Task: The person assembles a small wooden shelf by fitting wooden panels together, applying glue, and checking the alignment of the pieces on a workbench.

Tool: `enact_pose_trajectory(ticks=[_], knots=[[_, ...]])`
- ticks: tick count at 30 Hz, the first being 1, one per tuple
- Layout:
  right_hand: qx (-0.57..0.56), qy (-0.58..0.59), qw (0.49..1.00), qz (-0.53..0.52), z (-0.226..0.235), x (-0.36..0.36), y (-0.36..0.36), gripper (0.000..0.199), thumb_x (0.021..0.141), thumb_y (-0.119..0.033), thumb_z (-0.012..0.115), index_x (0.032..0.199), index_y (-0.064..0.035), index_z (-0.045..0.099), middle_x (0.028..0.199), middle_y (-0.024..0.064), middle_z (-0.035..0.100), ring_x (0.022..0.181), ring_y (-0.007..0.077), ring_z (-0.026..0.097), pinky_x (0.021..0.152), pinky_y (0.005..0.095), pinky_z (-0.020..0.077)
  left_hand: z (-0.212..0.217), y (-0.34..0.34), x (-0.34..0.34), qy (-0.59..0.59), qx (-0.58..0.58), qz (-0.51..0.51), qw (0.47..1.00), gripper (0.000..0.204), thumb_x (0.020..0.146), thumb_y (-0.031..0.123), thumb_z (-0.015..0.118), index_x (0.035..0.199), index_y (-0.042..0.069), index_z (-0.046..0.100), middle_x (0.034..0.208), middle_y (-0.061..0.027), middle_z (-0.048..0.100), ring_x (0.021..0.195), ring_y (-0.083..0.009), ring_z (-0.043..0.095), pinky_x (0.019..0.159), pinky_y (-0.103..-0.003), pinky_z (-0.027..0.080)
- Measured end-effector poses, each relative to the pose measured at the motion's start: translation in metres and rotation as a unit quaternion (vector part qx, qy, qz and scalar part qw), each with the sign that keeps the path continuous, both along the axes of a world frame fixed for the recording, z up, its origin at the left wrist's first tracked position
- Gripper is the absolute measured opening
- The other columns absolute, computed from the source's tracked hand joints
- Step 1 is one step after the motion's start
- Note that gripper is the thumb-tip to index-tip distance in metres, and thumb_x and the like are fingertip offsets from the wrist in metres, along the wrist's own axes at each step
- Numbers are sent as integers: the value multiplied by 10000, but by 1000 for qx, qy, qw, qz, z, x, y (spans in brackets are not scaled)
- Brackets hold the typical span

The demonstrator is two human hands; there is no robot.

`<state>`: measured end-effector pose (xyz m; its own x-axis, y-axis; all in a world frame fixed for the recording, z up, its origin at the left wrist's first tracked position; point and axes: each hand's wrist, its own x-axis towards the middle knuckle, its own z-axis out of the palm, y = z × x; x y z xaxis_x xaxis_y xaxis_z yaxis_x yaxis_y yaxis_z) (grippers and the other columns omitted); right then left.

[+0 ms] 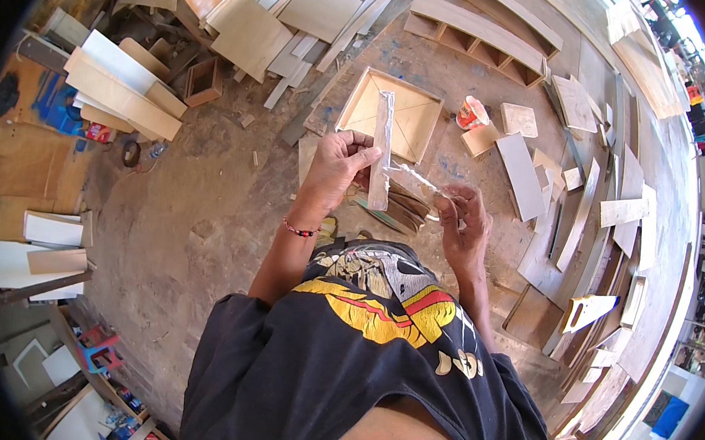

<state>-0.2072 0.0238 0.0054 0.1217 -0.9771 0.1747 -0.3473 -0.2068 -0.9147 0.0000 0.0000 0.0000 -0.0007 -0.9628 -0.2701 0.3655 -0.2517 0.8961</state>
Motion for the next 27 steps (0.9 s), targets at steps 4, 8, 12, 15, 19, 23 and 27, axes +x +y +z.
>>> enact_pose_trajectory(ticks=[4,8,12,15,19,23,27], knots=[[-179,172,968,32,12,-2,-9,89,790,-123,588,849,-57,579,650,58,565,510,175,460,616,293,375,0,2,-1,-21,0,0,1000,149,792,65,560,876,-58,551,700,-72,596,523,-96,568,452,-208,478],[-162,192,966,54,14,-6,-6,83,769,-108,606,834,-59,589,603,41,558,491,168,439,646,288,369,1,3,0,-36,2,6,999,142,792,99,582,874,-15,565,694,-27,587,528,-61,546,458,-191,451],[-177,159,969,64,17,-5,3,65,755,-95,599,820,-95,594,547,28,517,455,187,438,607,305,339,-3,1,3,-30,7,22,999,151,788,104,589,877,-14,564,698,-29,589,531,-65,550,464,-191,455],[-161,152,972,77,19,-7,8,76,749,-79,605,823,-94,595,544,26,527,451,180,452,619,304,347,-6,0,4,-21,10,25,999,156,787,106,591,882,-15,562,702,-29,588,535,-67,553,468,-193,460],[-118,92,987,57,14,-8,11,82,757,-69,597,837,-87,591,553,31,544,466,176,474,646,294,360,-8,-1,4,-7,11,22,1000,156,787,101,590,888,-14,560,707,-29,587,540,-69,555,474,-192,463],[-136,112,984,11,8,-6,6,95,763,-60,583,856,-82,584,540,27,537,473,187,477,661,292,368,-6,-1,1,4,18,8,1000,146,789,93,586,886,-12,561,707,-30,588,543,-71,556,480,-193,465],[-161,145,975,49,7,-3,-3,112,758,-51,581,864,-83,582,550,36,545,477,199,478,654,301,370,-4,2,0,-3,17,5,1000,141,792,87,581,884,-17,559,706,-33,589,542,-69,556,481,-195,470]])
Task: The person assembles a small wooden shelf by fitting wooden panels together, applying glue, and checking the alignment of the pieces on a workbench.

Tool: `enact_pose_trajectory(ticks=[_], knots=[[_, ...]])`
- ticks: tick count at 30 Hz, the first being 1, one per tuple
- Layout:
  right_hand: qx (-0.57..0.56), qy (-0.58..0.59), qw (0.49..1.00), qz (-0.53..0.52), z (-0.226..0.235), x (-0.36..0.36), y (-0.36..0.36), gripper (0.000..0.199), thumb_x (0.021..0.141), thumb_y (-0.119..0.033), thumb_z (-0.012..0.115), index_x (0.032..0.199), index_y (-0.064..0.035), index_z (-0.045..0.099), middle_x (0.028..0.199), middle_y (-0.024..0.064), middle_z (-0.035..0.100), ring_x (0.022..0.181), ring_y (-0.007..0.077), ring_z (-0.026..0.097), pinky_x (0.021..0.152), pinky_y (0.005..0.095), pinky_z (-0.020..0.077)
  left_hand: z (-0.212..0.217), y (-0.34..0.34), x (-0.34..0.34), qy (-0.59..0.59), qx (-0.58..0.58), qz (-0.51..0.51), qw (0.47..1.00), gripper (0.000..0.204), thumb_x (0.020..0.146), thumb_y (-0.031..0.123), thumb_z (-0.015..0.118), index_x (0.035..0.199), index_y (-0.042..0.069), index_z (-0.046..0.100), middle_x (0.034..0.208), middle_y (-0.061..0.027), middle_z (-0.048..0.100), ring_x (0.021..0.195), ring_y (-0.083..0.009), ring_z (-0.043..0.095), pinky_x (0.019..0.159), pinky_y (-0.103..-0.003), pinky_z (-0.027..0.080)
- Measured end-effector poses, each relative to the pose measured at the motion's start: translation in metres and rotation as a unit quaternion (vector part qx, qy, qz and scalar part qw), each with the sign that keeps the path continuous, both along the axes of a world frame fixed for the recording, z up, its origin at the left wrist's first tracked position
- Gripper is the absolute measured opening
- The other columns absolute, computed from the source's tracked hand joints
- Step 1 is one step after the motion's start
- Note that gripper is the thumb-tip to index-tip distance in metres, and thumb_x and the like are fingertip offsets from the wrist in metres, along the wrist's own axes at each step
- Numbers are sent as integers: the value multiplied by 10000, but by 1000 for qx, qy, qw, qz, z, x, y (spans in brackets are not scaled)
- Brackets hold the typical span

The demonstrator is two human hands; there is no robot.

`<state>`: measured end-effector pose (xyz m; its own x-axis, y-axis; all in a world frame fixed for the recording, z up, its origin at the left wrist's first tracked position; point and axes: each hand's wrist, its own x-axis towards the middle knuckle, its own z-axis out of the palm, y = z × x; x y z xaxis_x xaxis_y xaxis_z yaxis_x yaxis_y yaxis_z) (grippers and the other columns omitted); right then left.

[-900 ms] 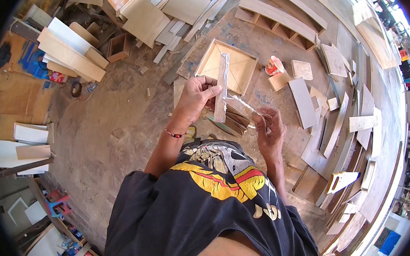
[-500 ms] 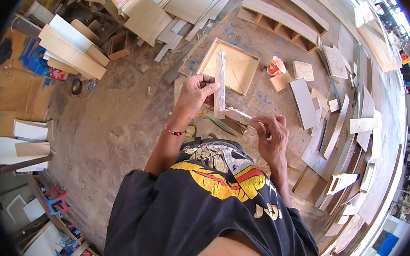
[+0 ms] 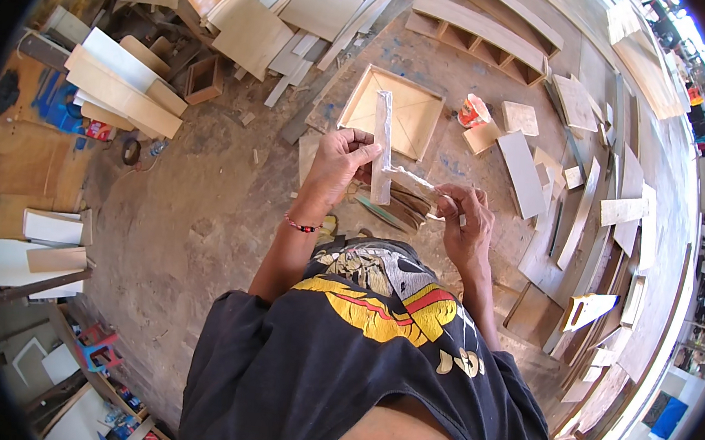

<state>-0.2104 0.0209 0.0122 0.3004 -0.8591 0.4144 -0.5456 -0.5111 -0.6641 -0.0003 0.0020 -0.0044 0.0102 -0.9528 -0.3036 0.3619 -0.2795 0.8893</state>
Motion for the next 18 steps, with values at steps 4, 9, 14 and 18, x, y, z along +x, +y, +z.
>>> enact_pose_trajectory(ticks=[4,9,14,18], knots=[[-6,17,999,42,0,-6,3,122,750,-54,591,868,-84,580,579,46,562,480,201,477,647,303,369,-6,1,3,-2,1,42,999,135,800,90,567,880,-17,553,703,-41,591,532,-73,557,478,-203,480],[-23,6,1000,16,-1,-6,10,128,780,-27,564,902,-59,585,572,26,563,508,152,531,609,275,418,-7,0,5,17,13,89,996,147,833,132,523,899,1,518,725,-67,596,529,-102,572,483,-215,496],[33,-91,992,-82,-19,7,20,285,756,1,575,1038,-44,561,632,55,597,581,218,549,697,326,417,-6,0,-1,43,21,116,992,167,863,171,472,922,15,480,778,-81,586,572,-130,589,494,-226,511],[-15,-14,997,-76,-20,15,16,421,745,34,561,1158,-31,513,655,70,594,628,217,556,710,320,422,-6,2,-10,73,24,124,989,173,875,146,413,931,-6,474,781,-113,582,602,-169,611,512,-260,538]])
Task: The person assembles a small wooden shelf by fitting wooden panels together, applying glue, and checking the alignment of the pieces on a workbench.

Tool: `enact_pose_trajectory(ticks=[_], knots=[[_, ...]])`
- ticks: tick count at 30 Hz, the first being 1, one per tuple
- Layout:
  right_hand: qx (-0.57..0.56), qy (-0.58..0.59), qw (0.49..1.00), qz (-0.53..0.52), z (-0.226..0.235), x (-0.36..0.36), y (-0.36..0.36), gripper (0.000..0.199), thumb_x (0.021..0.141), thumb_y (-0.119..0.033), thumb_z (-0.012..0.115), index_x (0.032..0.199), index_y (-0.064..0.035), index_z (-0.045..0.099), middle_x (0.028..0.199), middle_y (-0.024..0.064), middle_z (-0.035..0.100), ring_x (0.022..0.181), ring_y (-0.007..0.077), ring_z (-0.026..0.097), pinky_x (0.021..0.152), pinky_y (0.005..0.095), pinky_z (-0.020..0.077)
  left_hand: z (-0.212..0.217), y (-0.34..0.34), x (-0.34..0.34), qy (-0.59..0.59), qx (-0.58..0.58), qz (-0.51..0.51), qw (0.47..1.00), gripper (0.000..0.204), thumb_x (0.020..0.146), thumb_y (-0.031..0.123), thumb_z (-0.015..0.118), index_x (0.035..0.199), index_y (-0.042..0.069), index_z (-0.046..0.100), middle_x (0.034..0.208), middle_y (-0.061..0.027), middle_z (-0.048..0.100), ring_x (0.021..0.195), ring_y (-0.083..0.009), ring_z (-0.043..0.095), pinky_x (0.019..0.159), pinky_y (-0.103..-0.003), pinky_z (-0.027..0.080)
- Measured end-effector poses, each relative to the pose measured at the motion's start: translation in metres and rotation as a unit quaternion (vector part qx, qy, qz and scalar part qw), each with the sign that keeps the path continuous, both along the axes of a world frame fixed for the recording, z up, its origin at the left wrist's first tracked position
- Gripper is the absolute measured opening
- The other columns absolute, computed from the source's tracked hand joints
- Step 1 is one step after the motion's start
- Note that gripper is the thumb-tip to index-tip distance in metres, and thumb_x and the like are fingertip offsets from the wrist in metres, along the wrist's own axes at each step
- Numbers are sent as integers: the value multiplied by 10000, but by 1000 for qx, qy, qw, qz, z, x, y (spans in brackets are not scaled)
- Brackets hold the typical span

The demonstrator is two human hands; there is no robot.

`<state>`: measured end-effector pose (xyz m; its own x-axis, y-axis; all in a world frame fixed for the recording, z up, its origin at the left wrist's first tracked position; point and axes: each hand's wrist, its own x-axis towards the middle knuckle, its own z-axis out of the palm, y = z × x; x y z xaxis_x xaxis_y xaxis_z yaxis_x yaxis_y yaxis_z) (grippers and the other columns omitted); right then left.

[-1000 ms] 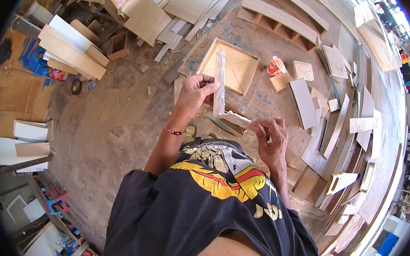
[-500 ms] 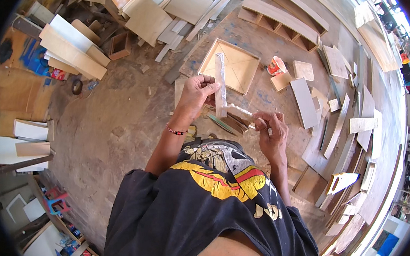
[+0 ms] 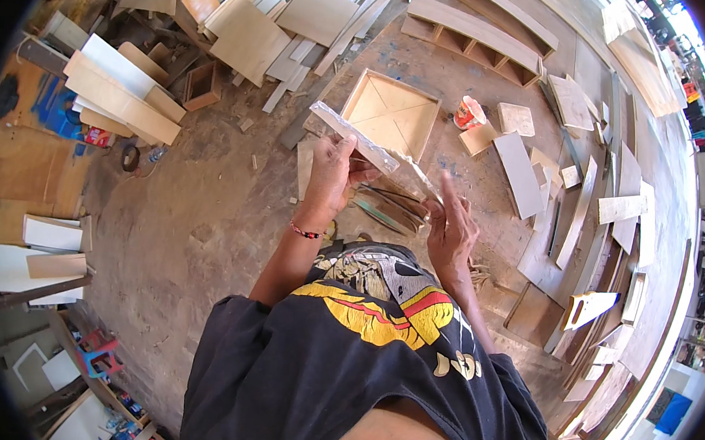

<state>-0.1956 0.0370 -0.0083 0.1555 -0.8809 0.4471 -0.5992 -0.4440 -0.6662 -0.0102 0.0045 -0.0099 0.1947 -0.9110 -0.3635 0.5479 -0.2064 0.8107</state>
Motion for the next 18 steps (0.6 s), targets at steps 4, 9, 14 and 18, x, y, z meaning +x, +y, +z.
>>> enact_pose_trajectory(ticks=[4,9,14,18], knots=[[16,-27,999,8,-5,5,-1,474,704,86,548,1136,-109,558,836,120,581,726,230,551,657,314,448,2,4,-6,41,-3,-13,999,163,876,147,426,916,-1,480,801,-98,576,630,-157,607,565,-262,552],[-67,-28,997,-14,-17,16,-3,498,671,114,532,1096,-138,592,879,148,548,788,265,559,656,328,463,-4,4,-10,73,0,-24,997,164,880,133,410,938,-2,484,795,-91,579,637,-159,614,579,-266,558],[-81,-35,996,-22,-18,19,-4,430,666,120,531,1030,-90,621,853,137,568,767,247,554,627,305,458,-7,5,-12,74,-1,-32,997,197,892,133,370,959,-26,466,818,-113,585,640,-174,624,562,-267,558],[-93,-16,995,-26,-19,16,-4,407,682,109,520,1017,-94,630,831,142,553,738,258,568,614,303,454,-11,5,-13,87,6,-21,996,195,893,120,356,955,-34,458,814,-118,585,641,-175,624,564,-271,560]])
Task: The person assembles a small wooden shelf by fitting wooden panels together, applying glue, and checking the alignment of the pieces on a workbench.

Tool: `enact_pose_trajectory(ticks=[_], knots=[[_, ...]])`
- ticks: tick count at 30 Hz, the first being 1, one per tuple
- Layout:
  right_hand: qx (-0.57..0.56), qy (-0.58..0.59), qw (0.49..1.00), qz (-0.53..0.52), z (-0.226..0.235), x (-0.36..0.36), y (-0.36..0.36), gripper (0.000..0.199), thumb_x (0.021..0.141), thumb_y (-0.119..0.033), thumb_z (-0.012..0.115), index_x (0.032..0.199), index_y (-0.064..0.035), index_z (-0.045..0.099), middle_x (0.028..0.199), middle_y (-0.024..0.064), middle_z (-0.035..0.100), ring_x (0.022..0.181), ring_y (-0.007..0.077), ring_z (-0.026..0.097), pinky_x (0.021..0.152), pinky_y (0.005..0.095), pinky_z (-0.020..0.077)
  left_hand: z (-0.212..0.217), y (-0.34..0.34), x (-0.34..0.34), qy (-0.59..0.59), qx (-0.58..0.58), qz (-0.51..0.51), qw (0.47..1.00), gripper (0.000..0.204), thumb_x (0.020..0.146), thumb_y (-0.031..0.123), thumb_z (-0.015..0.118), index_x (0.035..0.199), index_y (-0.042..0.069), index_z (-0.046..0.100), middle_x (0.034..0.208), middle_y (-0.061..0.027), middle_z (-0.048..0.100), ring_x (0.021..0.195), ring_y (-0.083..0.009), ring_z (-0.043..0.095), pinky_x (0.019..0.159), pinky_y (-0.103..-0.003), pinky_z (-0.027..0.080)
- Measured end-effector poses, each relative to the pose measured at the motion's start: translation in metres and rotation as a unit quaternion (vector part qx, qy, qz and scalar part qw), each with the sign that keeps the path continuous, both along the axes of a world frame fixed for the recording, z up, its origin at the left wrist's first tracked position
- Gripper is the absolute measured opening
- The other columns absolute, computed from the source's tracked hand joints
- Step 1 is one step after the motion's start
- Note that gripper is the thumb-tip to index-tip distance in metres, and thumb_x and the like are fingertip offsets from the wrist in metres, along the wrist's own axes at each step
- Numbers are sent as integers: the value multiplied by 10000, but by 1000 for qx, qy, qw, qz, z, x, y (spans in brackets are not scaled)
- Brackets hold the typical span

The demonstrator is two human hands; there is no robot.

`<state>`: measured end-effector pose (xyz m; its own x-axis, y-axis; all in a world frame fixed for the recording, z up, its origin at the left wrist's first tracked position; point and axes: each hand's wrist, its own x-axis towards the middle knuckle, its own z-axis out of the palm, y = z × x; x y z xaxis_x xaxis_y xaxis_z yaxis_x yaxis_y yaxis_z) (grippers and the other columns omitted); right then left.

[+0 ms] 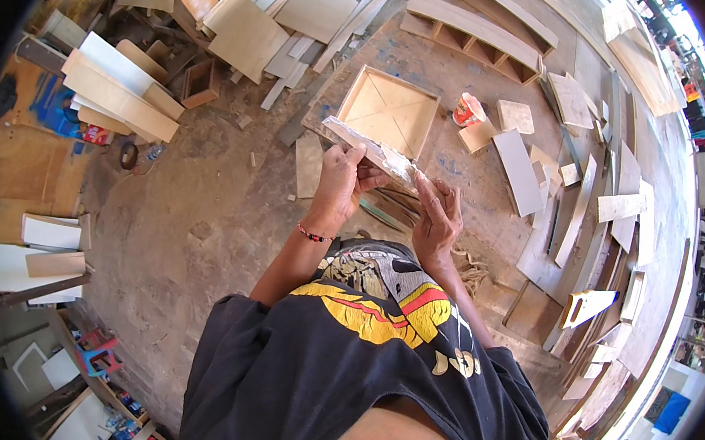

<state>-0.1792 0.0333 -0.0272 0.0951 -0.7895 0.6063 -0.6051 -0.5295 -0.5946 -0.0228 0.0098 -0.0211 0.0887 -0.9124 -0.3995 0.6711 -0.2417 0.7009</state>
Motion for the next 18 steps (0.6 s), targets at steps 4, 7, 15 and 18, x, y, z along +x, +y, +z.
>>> enact_pose_trajectory(ticks=[4,7,15,18], knots=[[39,20,999,16,-9,-11,7,571,599,160,479,1074,-129,607,897,157,520,805,277,561,656,332,470,-1,-4,7,-9,-9,26,1000,198,894,116,351,945,-39,462,804,-130,587,634,-176,622,559,-271,559],[62,2,998,21,-4,-12,8,537,619,158,484,1061,-117,613,899,155,542,803,266,559,648,331,467,0,-5,10,-7,-12,30,999,177,886,116,389,921,-25,490,793,-120,592,627,-164,616,570,-268,559],[-15,-30,999,-32,2,-19,4,338,718,84,569,1008,-79,627,827,123,587,727,218,559,599,274,453,8,-9,13,-51,-26,64,996,160,884,115,398,900,-25,472,762,-130,588,611,-180,616,546,-276,559],[-11,-48,998,-33,6,-15,3,355,708,78,585,1017,-92,625,810,117,594,714,219,560,598,274,455,13,-8,6,-89,-14,71,993,164,883,116,391,922,-37,436,771,-142,582,598,-196,617,528,-286,558]])
